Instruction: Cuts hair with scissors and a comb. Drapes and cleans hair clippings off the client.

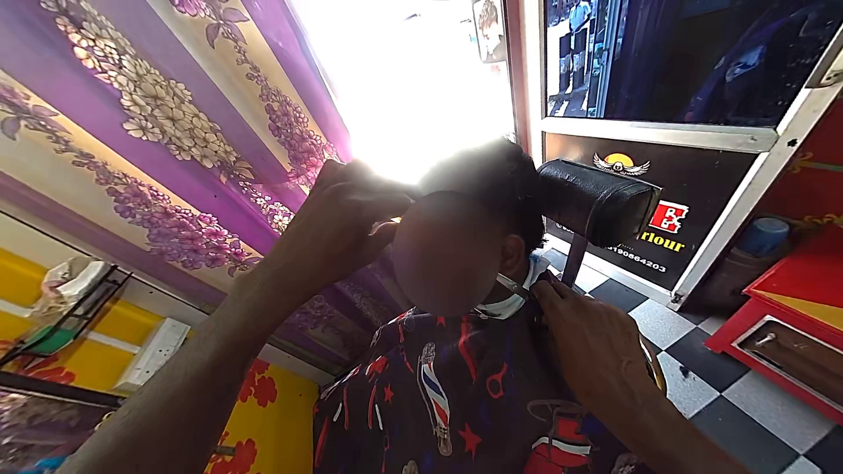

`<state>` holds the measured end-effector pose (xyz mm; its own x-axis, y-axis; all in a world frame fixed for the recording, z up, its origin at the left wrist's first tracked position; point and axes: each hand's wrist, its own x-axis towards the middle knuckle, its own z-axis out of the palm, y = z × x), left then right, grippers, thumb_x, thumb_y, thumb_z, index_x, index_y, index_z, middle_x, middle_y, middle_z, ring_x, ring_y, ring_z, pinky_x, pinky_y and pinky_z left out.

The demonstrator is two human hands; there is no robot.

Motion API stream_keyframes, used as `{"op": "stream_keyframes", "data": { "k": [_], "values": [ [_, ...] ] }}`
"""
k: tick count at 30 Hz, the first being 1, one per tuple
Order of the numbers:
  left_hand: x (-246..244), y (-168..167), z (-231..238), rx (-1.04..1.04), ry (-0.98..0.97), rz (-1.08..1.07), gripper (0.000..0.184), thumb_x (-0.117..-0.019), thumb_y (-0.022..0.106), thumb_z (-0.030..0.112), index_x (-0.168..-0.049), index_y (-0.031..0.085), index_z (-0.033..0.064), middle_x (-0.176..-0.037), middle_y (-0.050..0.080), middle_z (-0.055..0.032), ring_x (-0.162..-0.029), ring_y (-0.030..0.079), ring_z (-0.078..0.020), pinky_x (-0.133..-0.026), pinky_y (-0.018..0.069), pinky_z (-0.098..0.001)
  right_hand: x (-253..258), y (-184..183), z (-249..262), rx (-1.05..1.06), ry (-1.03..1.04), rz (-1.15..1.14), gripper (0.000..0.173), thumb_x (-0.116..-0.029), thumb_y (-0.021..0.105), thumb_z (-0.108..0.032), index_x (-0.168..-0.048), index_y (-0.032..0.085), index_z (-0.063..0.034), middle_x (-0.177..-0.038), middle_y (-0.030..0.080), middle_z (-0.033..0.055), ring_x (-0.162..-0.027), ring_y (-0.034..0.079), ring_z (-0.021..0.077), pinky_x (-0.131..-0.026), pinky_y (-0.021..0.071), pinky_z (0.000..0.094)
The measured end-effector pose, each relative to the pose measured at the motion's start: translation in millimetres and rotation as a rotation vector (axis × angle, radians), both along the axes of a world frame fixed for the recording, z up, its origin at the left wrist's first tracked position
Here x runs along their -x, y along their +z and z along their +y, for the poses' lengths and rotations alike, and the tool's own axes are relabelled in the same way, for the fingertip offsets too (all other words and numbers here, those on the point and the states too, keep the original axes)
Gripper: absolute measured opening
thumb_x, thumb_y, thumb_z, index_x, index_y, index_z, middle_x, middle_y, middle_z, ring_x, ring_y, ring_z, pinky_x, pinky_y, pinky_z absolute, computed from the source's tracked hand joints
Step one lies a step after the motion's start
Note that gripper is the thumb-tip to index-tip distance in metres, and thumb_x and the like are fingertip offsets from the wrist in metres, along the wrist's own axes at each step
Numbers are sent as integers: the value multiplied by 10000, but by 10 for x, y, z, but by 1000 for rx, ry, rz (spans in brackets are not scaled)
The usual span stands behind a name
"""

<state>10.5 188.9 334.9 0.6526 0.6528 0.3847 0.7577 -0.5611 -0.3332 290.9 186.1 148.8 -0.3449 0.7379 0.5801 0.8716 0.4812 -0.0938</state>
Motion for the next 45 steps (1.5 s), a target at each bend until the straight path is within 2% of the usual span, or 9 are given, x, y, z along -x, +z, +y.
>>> {"op": "stream_keyframes", "data": {
  "k": [4,7,13,16,21,25,31,38,45],
  "values": [
    [-5,6,13,-4,3,9,226,-974,631,313,-1134,782,258,-1149,733,22,-1083,622,-239,-891,415,-484,14,-2,33,-2,-4,5,325,-731,889,-75,-1000,707,-70,-819,661,94,-651,666,272,-516,508,407],
    [-12,18,27,2,-4,10,227,-971,632,297,-1136,782,256,-1153,734,23,-1075,624,-241,-891,415,-485,21,-2,35,3,1,-17,286,-746,851,-22,-988,712,-81,-796,669,88,-593,648,262,-472,481,398],
    [-30,34,30,8,-10,12,227,-968,624,274,-1132,781,256,-1152,736,27,-1073,627,-235,-886,413,-487,16,-5,55,-1,3,28,319,-738,887,-80,-997,701,-80,-819,668,88,-637,662,271,-505,500,410],
    [-41,43,36,3,-15,16,225,-972,625,299,-1128,783,262,-1142,734,18,-1070,626,-242,-882,414,-488,23,-7,56,-3,0,6,281,-737,857,-25,-962,703,-91,-770,662,76,-576,643,256,-456,470,396],
    [-51,63,39,17,-7,33,229,-981,613,311,-1134,778,270,-1162,733,37,-1083,626,-236,-894,413,-495,24,-11,64,-2,8,22,295,-748,876,-73,-984,699,-78,-800,659,89,-619,654,266,-486,483,401],
    [-56,72,44,18,-29,29,243,-986,594,317,-1129,779,251,-1150,734,25,-1057,630,-231,-898,410,-494,34,-7,63,9,14,23,268,-752,845,-22,-964,700,-95,-763,650,73,-593,643,254,-470,479,395],
    [-47,177,37,84,-49,106,237,-976,608,350,-1122,779,272,-1165,726,49,-1095,627,-210,-917,418,-487,-121,-81,36,69,23,150,341,-763,857,-46,-1070,719,-105,-908,717,96,-673,700,298,-521,542,460],
    [-204,273,142,47,-78,181,248,-1001,576,343,-1138,770,268,-1182,724,22,-1117,617,-250,-917,407,-486,-198,-55,-37,188,24,196,371,-716,886,-69,-1047,729,-129,-824,709,68,-652,691,292,-513,528,482],
    [-286,291,191,28,-97,201,260,-1011,555,334,-1132,768,249,-1176,727,11,-1136,616,-262,-933,408,-495,-153,-21,-12,201,45,127,345,-727,899,-138,-1024,724,-118,-882,717,68,-701,702,273,-551,548,458]
  ]
}}
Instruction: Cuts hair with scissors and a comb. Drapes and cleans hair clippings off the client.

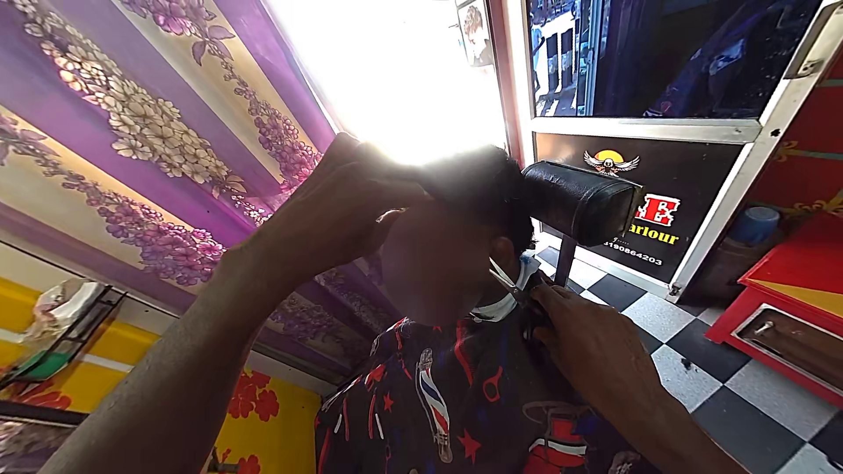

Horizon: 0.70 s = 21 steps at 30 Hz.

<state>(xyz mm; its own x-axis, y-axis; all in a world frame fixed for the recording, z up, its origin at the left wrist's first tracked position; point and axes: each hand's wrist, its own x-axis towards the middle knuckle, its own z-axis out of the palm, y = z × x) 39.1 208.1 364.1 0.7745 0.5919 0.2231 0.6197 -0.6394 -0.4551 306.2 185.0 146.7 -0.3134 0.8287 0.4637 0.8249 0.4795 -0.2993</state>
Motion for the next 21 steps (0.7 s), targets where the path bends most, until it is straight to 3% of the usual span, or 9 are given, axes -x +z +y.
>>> {"op": "stream_keyframes", "data": {
  "k": [13,21],
  "values": [
    [92,-71,8,0,43,-60,235,-981,609,317,-1133,776,254,-1175,730,-5,-1112,624,-281,-904,419,-510,119,-15,46,-108,-33,-30,289,-732,872,-50,-968,712,-103,-776,678,68,-621,674,265,-493,510,430],
    [89,-61,4,16,34,-77,232,-978,612,322,-1130,773,252,-1171,726,-3,-1131,613,-272,-910,408,-513,100,19,33,-93,-26,-35,303,-744,870,-76,-1001,715,-117,-798,687,63,-638,685,265,-500,519,429]
  ]
}}
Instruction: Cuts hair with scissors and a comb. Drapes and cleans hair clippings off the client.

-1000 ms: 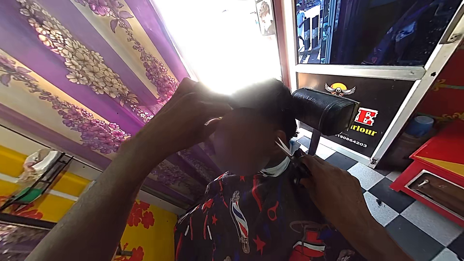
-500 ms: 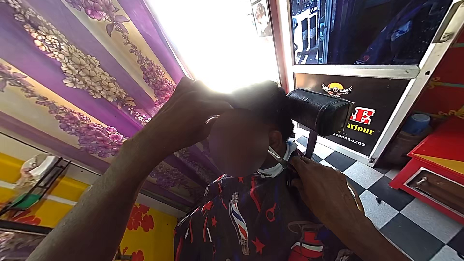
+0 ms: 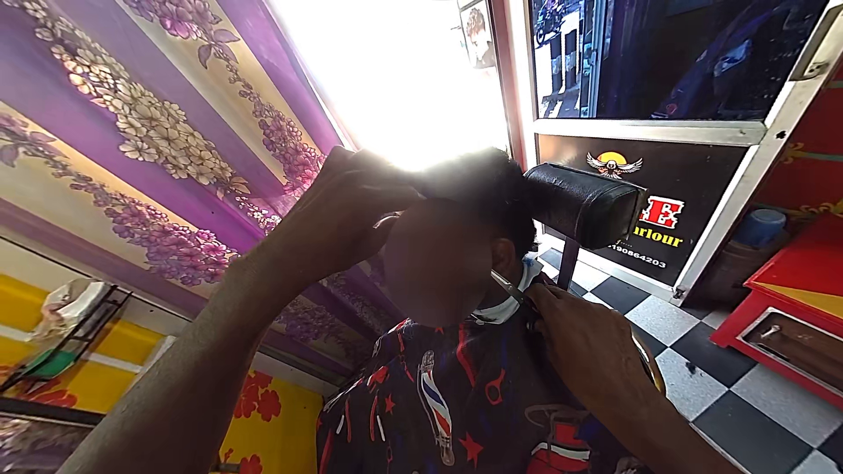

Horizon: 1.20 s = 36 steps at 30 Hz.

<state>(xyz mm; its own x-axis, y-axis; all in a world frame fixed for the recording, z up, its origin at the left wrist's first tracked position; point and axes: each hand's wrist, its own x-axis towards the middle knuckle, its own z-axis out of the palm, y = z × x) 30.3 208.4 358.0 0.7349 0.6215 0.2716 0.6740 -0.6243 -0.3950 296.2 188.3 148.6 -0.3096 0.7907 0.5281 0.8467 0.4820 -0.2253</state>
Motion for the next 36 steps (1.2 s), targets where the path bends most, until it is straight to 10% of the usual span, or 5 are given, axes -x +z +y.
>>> {"op": "stream_keyframes", "data": {
  "k": [10,36],
  "values": [
    [-63,150,82,60,-91,133,245,-1001,558,353,-1108,763,272,-1160,719,49,-1178,601,-247,-966,412,-515,165,-233,-216,673,348,411,253,-897,720,-186,-1140,688,-120,-964,715,42,-862,707,189,-769,601,398],
    [-213,218,322,74,-139,206,266,-1023,508,341,-1102,754,273,-1182,710,31,-1219,584,-275,-1029,386,-542,351,10,2,695,170,156,273,-921,722,-292,-1121,679,-111,-918,716,81,-871,703,266,-770,564,449]
  ]
}}
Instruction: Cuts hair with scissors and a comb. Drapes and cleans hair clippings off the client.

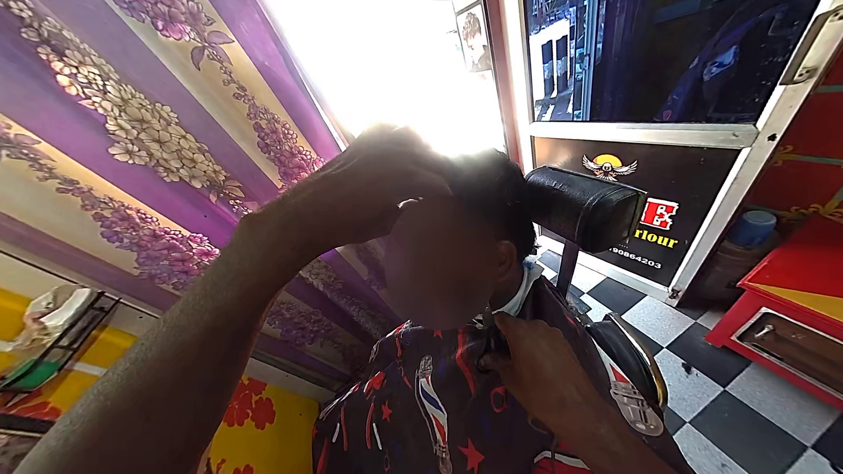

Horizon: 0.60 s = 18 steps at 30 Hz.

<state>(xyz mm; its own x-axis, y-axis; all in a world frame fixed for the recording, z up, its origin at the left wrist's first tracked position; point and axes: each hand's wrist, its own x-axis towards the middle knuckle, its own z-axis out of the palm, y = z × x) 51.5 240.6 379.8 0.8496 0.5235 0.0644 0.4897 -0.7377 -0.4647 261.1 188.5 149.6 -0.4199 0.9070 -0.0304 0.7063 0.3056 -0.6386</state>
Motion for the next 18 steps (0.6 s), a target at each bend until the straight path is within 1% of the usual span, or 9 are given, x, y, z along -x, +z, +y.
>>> {"op": "stream_keyframes", "data": {
  "k": [3,7,9,10,11,12,13,15,18],
  "values": [
    [2,-4,-1,-4,-5,-7,262,-1022,516,339,-1100,757,273,-1176,714,30,-1211,591,-274,-1031,389,-540,4,0,18,-17,9,14,269,-914,734,-333,-1066,691,-115,-881,709,67,-836,696,240,-746,559,437],
    [-5,-8,-4,-5,3,-9,239,-1015,543,329,-1098,763,283,-1166,714,36,-1198,591,-261,-1034,388,-521,17,17,-1,-36,0,-18,228,-921,706,-250,-1102,676,-114,-885,708,72,-844,698,252,-746,559,437],
    [27,0,-33,-6,18,-27,248,-1015,543,345,-1121,760,289,-1170,714,42,-1200,595,-250,-1038,382,-531,-12,-7,-10,-29,9,22,255,-916,717,-259,-1119,678,-110,-895,708,73,-843,698,252,-747,563,439],
    [63,5,-55,-8,30,-59,262,-1014,544,367,-1135,764,293,-1159,716,46,-1179,602,-232,-1035,375,-535,-41,-46,-14,-25,25,67,279,-909,736,-296,-1111,683,-111,-893,706,65,-830,693,242,-743,565,436],
    [109,7,-85,-23,44,-98,278,-1014,540,388,-1141,770,296,-1134,724,51,-1140,624,-211,-1036,380,-546,-73,-91,-22,-12,48,125,310,-897,755,-344,-1098,684,-119,-888,698,50,-813,682,223,-735,563,429],
    [163,2,-119,-43,50,-142,289,-1018,532,393,-1127,777,286,-1082,737,51,-1070,650,-187,-1017,389,-542,-108,-130,-33,5,79,163,321,-898,752,-358,-1118,685,-134,-911,702,39,-827,686,210,-750,571,424],
    [219,-9,-161,-67,57,-186,289,-1027,536,387,-1099,787,261,-1006,749,37,-979,674,-172,-1000,401,-537,-141,-164,-49,16,105,182,319,-909,735,-345,-1163,689,-157,-951,712,33,-855,691,205,-774,576,423],
    [333,-53,-254,-109,81,-217,287,-1036,533,335,-1058,792,213,-875,752,2,-830,695,-174,-994,409,-564,-192,-228,-82,5,117,187,299,-912,714,-315,-1180,687,-186,-959,710,28,-848,687,202,-760,573,427],
    [434,-157,-393,-122,153,-153,296,-1034,499,306,-1011,784,231,-803,716,33,-755,681,-153,-958,442,-560,-263,-234,-100,17,87,178,281,-911,717,-287,-1174,691,-192,-943,713,31,-829,689,205,-736,574,429]
  ]
}}
